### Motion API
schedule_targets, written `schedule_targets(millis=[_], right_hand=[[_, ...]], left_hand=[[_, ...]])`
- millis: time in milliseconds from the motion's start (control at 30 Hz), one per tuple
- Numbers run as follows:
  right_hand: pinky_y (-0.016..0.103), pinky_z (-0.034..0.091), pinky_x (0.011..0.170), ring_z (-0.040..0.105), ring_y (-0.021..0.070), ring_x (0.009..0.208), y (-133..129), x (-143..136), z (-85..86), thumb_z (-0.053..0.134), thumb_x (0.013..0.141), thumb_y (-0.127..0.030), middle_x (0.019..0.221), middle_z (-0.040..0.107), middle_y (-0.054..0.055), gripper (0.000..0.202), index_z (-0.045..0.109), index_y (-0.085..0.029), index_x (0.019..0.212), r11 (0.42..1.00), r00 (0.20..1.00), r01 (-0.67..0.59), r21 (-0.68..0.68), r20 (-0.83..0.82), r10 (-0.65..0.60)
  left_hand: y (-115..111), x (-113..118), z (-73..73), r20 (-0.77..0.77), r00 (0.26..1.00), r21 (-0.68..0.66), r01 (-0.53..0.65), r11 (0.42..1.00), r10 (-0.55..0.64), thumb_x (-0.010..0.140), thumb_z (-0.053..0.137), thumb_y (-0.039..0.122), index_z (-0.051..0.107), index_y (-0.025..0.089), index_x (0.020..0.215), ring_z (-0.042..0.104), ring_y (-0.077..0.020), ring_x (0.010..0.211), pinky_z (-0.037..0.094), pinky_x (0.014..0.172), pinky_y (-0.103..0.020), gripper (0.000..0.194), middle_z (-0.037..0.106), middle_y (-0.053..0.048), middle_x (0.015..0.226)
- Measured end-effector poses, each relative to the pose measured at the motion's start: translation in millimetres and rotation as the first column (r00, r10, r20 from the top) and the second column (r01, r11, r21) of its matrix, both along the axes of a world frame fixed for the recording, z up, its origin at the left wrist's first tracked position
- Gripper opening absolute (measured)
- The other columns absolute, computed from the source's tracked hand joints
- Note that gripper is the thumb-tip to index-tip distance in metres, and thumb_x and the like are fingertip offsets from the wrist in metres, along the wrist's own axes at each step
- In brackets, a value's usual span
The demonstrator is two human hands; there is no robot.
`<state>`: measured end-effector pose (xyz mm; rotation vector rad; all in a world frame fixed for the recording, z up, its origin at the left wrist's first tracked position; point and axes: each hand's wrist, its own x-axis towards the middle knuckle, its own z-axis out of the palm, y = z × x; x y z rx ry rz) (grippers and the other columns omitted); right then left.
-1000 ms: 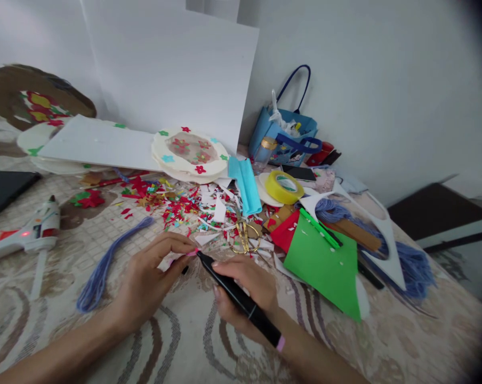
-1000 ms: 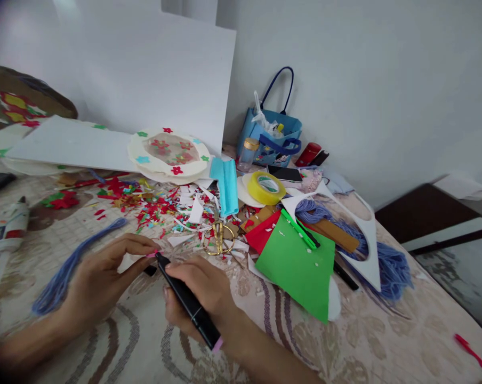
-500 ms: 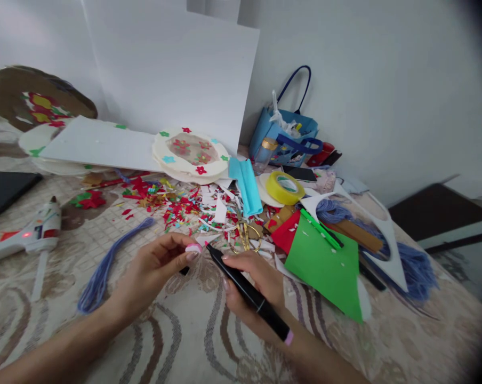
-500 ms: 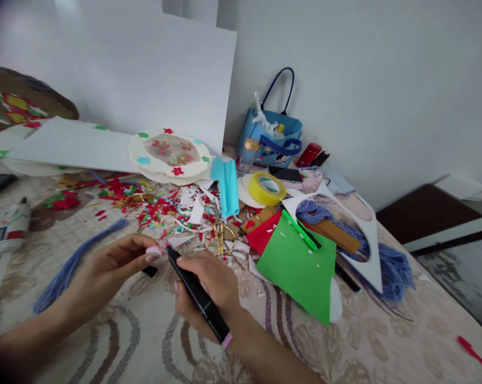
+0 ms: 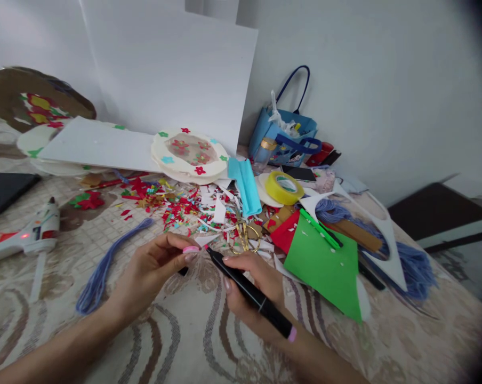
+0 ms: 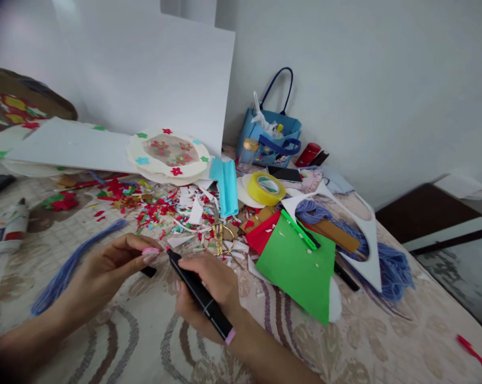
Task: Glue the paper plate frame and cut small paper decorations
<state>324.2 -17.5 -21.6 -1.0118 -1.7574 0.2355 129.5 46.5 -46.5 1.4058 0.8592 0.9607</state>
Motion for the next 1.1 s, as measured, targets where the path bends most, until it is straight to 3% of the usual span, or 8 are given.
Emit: schedule_targets(millis=[200, 333, 733, 867, 967, 1100], right_hand=[[0.025, 0.052, 0.068, 0.062, 0.0145, 0.074, -0.1, -1.7, 0.3, 0.055, 0.076, -0.014, 0.083, 0.065, 0.005, 0.025, 0.057, -0.017, 0.101, 0.998, 0.999, -0.052, 0.021, -0.003, 0.052], [0.025, 0.052, 0.066, 0.062, 0.0145, 0.071, 1.0, 0.0, 0.4, 0.055, 0.077, -0.014, 0.080, 0.065, 0.004, 0.023, 0.058, -0.018, 0.099, 1.000, 1.000, -0.010, 0.006, 0.016, 0.010], [0.027, 0.054, 0.069, 0.064, 0.0158, 0.076, 2.7, -0.7, -7.4, 0.054, 0.078, -0.016, 0.085, 0.066, 0.004, 0.027, 0.055, -0.020, 0.104, 0.997, 0.999, -0.031, 0.075, 0.029, 0.029], [0.027, 0.053, 0.071, 0.063, 0.0157, 0.079, 1.7, 0.6, -7.5, 0.056, 0.077, -0.015, 0.087, 0.066, 0.004, 0.027, 0.056, -0.020, 0.103, 0.999, 0.999, -0.029, 0.036, 0.029, 0.028], [0.027, 0.053, 0.071, 0.063, 0.0149, 0.078, 0.4, 1.9, -4.7, 0.056, 0.077, -0.014, 0.087, 0.066, 0.004, 0.027, 0.056, -0.020, 0.103, 1.000, 1.000, 0.015, -0.003, -0.005, -0.015], [0.027, 0.052, 0.072, 0.062, 0.0149, 0.079, 0.3, 2.2, -1.2, 0.057, 0.077, -0.013, 0.089, 0.066, 0.004, 0.028, 0.056, -0.020, 0.104, 1.000, 1.000, 0.002, -0.009, -0.007, -0.003]], left_hand=[[1.6, 2.7, 3.2, 0.025, 1.000, 0.074, 0.008, 0.997, -0.010, 0.081, 0.063, 0.017, 0.063, 0.022, 0.080, 0.058, -0.0129, 0.085, 0.045, 0.072, -0.023, 0.004, 0.062, 0.000, 0.088], [2.9, 3.2, 3.7, 0.045, 0.999, 0.127, 0.000, 0.992, -0.006, 0.081, 0.062, 0.015, 0.062, 0.022, 0.079, 0.058, -0.0128, 0.081, 0.046, 0.068, -0.023, 0.008, 0.061, 0.000, 0.085], [2.4, 2.5, 2.7, 0.052, 0.999, 0.147, -0.005, 0.989, -0.003, 0.080, 0.064, 0.015, 0.063, 0.022, 0.079, 0.058, -0.0138, 0.083, 0.046, 0.069, -0.024, 0.008, 0.062, 0.000, 0.086], [3.6, 1.3, 1.0, 0.045, 0.999, 0.056, 0.001, 0.998, -0.004, 0.079, 0.065, 0.020, 0.063, 0.021, 0.080, 0.058, -0.0140, 0.080, 0.046, 0.066, -0.024, 0.003, 0.064, -0.001, 0.086], [2.4, 2.2, 1.8, 0.046, 0.999, -0.112, -0.009, 0.994, 0.015, 0.077, 0.068, 0.026, 0.063, 0.020, 0.081, 0.055, -0.0120, 0.070, 0.045, 0.062, -0.022, 0.008, 0.063, 0.000, 0.079], [-1.0, 6.6, 8.5, 0.148, 0.988, -0.355, 0.016, 0.935, 0.039, 0.072, 0.073, 0.030, 0.063, 0.018, 0.078, 0.051, -0.0098, 0.065, 0.042, 0.061, -0.020, 0.017, 0.059, 0.001, 0.072]])
